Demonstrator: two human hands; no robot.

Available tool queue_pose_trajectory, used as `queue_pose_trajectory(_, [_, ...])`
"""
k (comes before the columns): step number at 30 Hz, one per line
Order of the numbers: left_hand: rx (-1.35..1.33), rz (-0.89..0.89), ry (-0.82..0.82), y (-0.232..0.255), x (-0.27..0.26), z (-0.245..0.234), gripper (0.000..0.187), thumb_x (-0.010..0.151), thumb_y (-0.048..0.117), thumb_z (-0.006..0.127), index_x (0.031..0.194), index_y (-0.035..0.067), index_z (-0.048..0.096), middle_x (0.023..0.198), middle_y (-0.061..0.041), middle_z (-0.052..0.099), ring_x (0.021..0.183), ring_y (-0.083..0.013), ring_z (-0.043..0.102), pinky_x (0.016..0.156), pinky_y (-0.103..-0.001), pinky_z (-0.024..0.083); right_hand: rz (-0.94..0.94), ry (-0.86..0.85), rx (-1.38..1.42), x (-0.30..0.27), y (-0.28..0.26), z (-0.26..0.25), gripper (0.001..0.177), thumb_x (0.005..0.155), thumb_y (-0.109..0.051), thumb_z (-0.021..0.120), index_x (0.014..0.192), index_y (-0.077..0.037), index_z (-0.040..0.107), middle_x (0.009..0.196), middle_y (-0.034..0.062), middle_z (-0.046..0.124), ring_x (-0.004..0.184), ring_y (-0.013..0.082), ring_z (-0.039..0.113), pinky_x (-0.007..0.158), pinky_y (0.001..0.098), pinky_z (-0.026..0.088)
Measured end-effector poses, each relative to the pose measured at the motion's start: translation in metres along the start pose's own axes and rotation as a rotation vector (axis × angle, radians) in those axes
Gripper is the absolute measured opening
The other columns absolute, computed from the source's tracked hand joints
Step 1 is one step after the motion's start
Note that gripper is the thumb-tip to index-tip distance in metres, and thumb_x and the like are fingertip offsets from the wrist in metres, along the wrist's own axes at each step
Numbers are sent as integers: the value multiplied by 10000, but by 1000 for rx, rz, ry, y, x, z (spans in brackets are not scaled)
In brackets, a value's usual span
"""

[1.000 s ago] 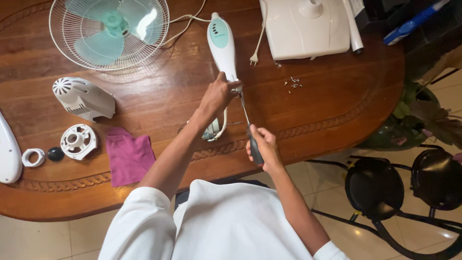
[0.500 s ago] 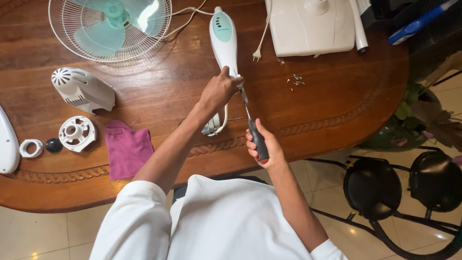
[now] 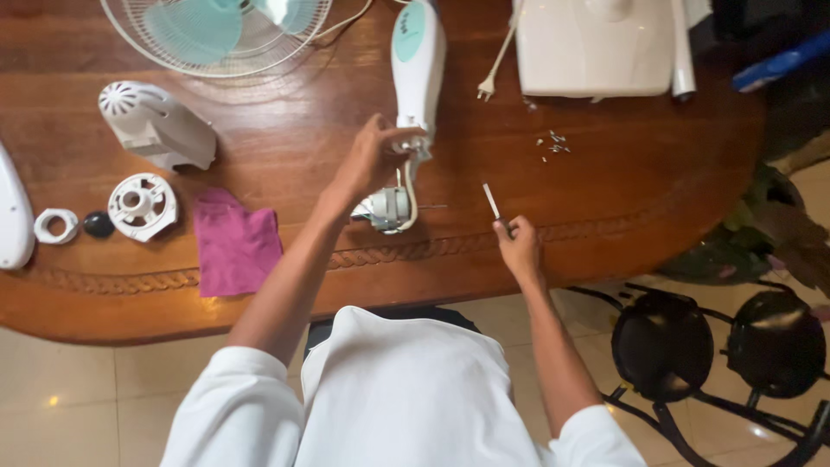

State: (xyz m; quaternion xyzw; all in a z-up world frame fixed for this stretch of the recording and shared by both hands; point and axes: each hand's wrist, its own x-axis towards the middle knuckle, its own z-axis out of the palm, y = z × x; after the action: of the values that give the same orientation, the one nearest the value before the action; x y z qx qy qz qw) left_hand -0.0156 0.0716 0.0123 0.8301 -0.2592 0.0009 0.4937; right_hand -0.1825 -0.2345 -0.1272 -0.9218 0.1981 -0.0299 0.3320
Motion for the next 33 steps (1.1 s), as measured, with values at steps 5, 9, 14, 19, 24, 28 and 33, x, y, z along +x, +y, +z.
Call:
queue_pose_trajectory(5, [-226, -124, 45, 11, -33, 5, 380, 884, 56, 782, 1233, 202, 751, 1047, -74, 560, 910, -212, 680, 813, -329, 621, -259, 105, -23, 72, -5, 26, 286, 909, -360, 769, 1008, -93, 755, 990, 128, 769, 931, 277, 705, 816, 422, 556])
queue_pose_trajectory(9, [-256, -176, 46, 34, -54, 4, 412, 905, 33, 769, 1281, 197, 735, 1034, -62, 555, 920, -197, 620, 821, -325, 561, 168, -431, 707, 117, -98, 21, 498, 977, -534, 619, 1215, -100, 674, 1093, 90, 746, 1006, 206, 717, 878, 364, 585])
queue_pose_trajectory(14, [-272, -225, 58, 51, -76, 8, 446, 910, -9, 690, 1307, 188, 736, 1074, -99, 547, 953, -194, 632, 860, -327, 559, 279, -780, 1127, 107, -176, 49, 550, 914, -462, 720, 1213, -15, 605, 944, 117, 746, 812, 188, 713, 726, 340, 595])
queue_pose_trajectory(19, [-228, -193, 194, 28, -122, -4, 454, 968, 48, 679, 1413, 98, 608, 1307, -141, 584, 1165, -256, 614, 960, -356, 527, 276, -629, 1081, 91, -186, 80, 500, 851, -327, 815, 1145, 27, 619, 829, 108, 706, 672, 181, 696, 589, 314, 590])
queue_pose_trajectory(24, [-89, -422, 440, -29, -203, -9, 311, 1012, 119, 665, 1320, 77, 671, 1175, -88, 659, 1059, -196, 676, 929, -314, 544, 206, -559, 968, 82, -191, 88, 489, 820, -277, 818, 1139, 23, 599, 889, 113, 698, 731, 189, 736, 610, 334, 627])
queue_pose_trajectory(28, [-320, -605, 638, -71, -245, -7, 250, 1030, 148, 637, 1257, 65, 699, 1107, -63, 654, 986, -146, 646, 856, -282, 530, 229, -473, 792, 81, -196, 92, 562, 802, -271, 827, 1194, 34, 563, 977, 129, 712, 802, 205, 731, 677, 352, 621])
queue_pose_trajectory(33, [-345, -670, 535, -84, -229, -18, 239, 1022, 173, 628, 1229, 74, 699, 1076, -38, 674, 952, -130, 676, 834, -265, 536, 202, -392, 687, 79, -180, 101, 649, 819, -343, 840, 1264, 84, 641, 1091, 165, 748, 920, 208, 739, 787, 330, 604])
